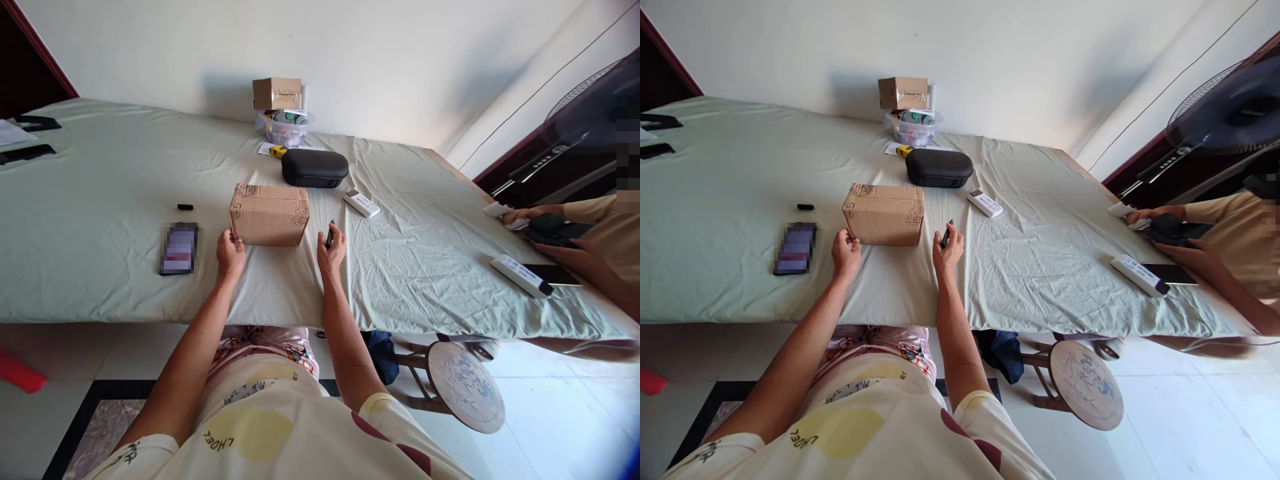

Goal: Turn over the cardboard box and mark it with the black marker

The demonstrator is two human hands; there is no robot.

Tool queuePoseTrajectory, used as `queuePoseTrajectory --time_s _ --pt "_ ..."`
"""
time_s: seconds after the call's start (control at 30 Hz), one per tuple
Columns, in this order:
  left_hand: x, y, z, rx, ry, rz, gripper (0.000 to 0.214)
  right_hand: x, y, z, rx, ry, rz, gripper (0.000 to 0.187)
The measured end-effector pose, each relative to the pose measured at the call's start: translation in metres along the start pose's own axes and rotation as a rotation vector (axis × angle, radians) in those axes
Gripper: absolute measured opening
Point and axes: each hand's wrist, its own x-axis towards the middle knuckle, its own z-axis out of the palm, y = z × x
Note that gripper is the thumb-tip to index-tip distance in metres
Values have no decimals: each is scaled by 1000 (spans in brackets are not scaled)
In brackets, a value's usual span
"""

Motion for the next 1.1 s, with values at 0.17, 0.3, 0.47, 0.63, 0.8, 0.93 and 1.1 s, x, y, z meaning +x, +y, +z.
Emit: queuePoseTrajectory --time_s 0.17,0.3,0.47,0.63,0.8,0.93,1.1 --pt "0 9 -5 -19 46 4 31 5 9 7 -183 -182 76 49" --pt "-4 15 -16 30 98 71 32 7 8 6 -266 -303 60 50" --pt "-13 8 -52 107 254 56 31 6 9 8 -297 -353 16 55" --pt "-11 -4 -109 342 325 -79 44 5 11 10 -258 -331 -2 54" --pt "-8 -9 -134 684 199 -281 72 7 3 5 -247 -352 87 53" --pt "-10 -10 -130 803 108 -276 79 7 2 4 -186 -296 149 49" --pt "-8 -16 -128 800 106 -289 77 11 8 6 41 -129 178 38"
